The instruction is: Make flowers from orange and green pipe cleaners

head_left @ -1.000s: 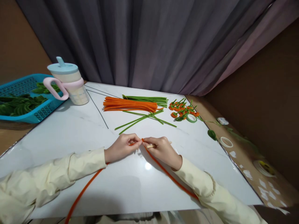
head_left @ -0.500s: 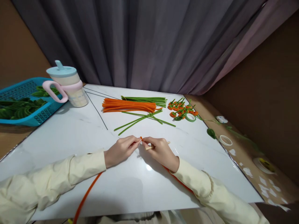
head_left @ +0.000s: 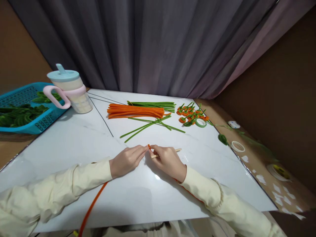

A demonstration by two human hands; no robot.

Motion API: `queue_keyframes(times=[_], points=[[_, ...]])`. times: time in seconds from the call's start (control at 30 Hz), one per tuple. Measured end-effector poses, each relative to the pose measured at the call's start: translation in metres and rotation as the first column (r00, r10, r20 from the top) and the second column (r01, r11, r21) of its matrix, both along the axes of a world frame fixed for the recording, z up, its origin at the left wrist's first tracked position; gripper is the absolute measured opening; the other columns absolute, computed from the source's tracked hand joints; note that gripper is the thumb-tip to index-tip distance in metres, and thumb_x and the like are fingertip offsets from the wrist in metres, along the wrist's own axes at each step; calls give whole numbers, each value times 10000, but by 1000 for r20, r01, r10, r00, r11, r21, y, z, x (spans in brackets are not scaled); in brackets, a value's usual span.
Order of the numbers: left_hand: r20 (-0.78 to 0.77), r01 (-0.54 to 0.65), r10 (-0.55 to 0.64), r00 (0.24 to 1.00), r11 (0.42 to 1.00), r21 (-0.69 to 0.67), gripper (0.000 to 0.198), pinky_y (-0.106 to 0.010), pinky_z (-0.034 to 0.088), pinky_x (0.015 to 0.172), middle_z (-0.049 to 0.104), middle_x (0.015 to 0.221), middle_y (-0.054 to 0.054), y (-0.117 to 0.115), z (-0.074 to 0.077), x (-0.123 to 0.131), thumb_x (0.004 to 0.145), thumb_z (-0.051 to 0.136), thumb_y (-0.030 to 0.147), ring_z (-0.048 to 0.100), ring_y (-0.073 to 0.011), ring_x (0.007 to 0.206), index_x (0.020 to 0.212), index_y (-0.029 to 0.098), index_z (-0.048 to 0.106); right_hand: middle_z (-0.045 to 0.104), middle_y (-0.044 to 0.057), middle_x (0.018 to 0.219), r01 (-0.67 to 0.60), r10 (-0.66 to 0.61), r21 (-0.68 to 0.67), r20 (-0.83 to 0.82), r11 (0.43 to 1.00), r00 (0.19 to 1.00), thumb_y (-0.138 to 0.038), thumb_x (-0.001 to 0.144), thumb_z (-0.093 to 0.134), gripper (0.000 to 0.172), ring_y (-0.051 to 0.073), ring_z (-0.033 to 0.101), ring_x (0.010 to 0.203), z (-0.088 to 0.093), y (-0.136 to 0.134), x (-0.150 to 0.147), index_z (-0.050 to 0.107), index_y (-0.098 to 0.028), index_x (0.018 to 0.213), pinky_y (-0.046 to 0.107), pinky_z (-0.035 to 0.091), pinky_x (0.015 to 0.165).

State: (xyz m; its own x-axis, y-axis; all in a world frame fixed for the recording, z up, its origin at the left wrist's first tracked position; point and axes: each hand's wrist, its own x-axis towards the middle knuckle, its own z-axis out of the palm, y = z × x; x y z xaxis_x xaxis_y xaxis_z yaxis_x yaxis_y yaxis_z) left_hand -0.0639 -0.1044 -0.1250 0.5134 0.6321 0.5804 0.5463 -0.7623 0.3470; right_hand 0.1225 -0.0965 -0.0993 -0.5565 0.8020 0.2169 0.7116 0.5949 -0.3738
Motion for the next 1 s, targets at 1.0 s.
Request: queue_keyframes(times=[1.0], points=[[-301, 137, -15, 953, 912, 388, 201, -250, 510, 510, 665, 776, -91, -4, 3, 0, 896, 376, 86, 649, -168, 668, 1053, 64, 500, 626, 43, 815, -222, 199, 13, 397, 975, 896, -242, 932, 416, 144, 151, 574, 624, 5, 0, 3, 508, -136, 902, 289, 167, 500]])
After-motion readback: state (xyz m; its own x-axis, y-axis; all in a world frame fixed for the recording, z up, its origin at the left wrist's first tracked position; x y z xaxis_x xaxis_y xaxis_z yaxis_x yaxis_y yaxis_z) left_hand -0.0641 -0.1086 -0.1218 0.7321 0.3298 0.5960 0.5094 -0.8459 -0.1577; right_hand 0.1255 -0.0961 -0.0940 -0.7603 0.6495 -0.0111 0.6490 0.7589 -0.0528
